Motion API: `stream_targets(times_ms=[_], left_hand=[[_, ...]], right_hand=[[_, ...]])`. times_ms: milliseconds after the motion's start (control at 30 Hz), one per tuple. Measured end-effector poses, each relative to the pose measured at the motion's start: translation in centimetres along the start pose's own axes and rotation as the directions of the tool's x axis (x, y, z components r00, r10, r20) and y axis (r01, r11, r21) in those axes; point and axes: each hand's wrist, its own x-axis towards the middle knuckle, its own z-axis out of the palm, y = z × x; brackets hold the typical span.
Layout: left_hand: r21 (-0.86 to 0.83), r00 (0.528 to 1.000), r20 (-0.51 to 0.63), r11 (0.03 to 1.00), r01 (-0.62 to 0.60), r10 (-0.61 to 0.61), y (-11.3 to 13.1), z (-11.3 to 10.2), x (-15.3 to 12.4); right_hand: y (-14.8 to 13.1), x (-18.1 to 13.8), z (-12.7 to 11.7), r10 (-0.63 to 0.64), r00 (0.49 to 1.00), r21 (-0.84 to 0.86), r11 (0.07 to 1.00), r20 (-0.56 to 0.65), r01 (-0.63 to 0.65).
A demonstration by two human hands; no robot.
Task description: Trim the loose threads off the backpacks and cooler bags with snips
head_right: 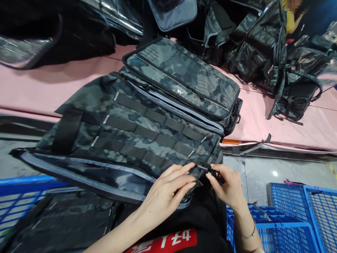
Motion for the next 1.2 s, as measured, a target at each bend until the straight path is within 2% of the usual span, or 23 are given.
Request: stream_targets(times_ms=[633,900,1200], left_hand=[[-0.044,0.998,0.05,0.998,0.047,-0.045,-0.1,0.0,0.0],[-0.084,0.994,0.085,0.994,0.072,-0.065,0.0,0.0,0.1],[-0.234,0.974,0.185,0.957,0.171,-0.129,0.1,-0.4,0.5]], right_hand=[[0.6,0.0,0.6,0.075,0.997,0.101,0.992,-0.008,-0.074],[0.7,0.3,0.7,0.116,0.992,0.153,0.981,0.041,-0.121],[1.4,0.3,2.6,0.157,0.984,0.264,0.956,-0.089,-0.129]])
